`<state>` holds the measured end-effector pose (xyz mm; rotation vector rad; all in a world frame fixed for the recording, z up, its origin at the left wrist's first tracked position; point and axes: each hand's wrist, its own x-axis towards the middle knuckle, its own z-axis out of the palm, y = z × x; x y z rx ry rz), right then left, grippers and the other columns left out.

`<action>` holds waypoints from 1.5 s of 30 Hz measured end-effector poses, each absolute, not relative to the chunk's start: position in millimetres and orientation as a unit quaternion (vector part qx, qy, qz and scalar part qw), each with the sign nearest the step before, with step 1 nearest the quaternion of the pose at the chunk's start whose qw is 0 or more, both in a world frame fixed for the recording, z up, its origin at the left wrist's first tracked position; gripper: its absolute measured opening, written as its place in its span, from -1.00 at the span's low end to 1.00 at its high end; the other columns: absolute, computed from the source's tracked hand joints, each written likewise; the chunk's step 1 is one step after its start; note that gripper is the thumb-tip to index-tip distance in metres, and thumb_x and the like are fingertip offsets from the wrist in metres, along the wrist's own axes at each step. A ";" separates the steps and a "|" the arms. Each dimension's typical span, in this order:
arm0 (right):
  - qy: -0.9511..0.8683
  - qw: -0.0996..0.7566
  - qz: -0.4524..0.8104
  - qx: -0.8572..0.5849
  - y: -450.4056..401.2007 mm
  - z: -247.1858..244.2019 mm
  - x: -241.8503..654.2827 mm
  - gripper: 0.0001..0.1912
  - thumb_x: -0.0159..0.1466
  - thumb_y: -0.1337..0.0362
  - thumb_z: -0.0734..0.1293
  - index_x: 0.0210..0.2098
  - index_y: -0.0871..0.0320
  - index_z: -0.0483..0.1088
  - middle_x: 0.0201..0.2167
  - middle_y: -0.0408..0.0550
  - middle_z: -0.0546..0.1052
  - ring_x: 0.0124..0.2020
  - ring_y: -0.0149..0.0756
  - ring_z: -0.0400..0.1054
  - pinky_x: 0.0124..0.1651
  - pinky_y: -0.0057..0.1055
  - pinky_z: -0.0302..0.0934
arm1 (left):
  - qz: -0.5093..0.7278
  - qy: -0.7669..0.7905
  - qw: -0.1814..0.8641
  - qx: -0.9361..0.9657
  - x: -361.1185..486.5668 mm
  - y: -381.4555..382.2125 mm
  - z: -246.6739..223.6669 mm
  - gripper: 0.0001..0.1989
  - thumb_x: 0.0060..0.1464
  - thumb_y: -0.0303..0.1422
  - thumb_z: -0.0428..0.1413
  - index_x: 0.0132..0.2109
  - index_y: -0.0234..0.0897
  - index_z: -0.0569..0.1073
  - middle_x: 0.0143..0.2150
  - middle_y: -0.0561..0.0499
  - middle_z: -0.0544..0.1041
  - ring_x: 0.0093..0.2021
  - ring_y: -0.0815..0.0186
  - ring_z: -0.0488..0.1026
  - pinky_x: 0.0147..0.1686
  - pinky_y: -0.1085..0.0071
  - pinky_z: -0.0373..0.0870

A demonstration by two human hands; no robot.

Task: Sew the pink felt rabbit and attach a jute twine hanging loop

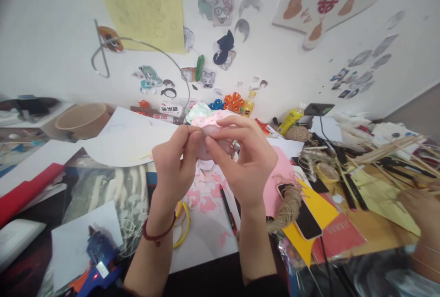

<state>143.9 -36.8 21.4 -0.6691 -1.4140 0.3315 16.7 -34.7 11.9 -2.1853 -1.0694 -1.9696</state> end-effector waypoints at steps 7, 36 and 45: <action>-0.608 0.712 0.209 -0.284 -37.3 21.2 143.2 -0.77 0.17 0.49 0.49 -0.33 0.00 0.59 -0.23 -0.11 0.56 -0.14 -0.26 0.48 -0.05 -0.23 0.43 | -0.632 -0.329 -0.005 -0.701 15.7 -33.0 10.3 -0.83 0.41 -0.40 -0.02 -0.23 -0.23 0.38 -0.52 0.17 0.42 -0.57 0.50 0.32 -0.51 0.54 0.16; -0.595 0.631 0.312 -0.388 -38.8 16.4 154.0 -0.94 0.21 0.22 0.51 -0.31 0.01 0.59 -0.43 -0.19 0.54 -0.40 -0.40 0.40 -0.36 -0.44 0.36 | -0.602 -0.333 -0.001 -0.726 10.4 -29.6 7.5 -0.82 0.38 -0.38 0.04 -0.27 -0.25 0.40 -0.54 0.18 0.41 -0.58 0.54 0.30 -0.54 0.58 0.16; -0.625 0.614 0.309 -0.371 -35.6 14.5 163.0 -0.94 0.21 0.26 0.51 -0.30 -0.04 0.61 -0.39 -0.21 0.59 -0.35 -0.40 0.44 -0.30 -0.42 0.38 | -0.599 -0.335 -0.007 -0.728 9.9 -29.6 8.2 -0.81 0.36 -0.37 0.06 -0.28 -0.26 0.41 -0.57 0.20 0.37 -0.60 0.56 0.26 -0.55 0.58 0.13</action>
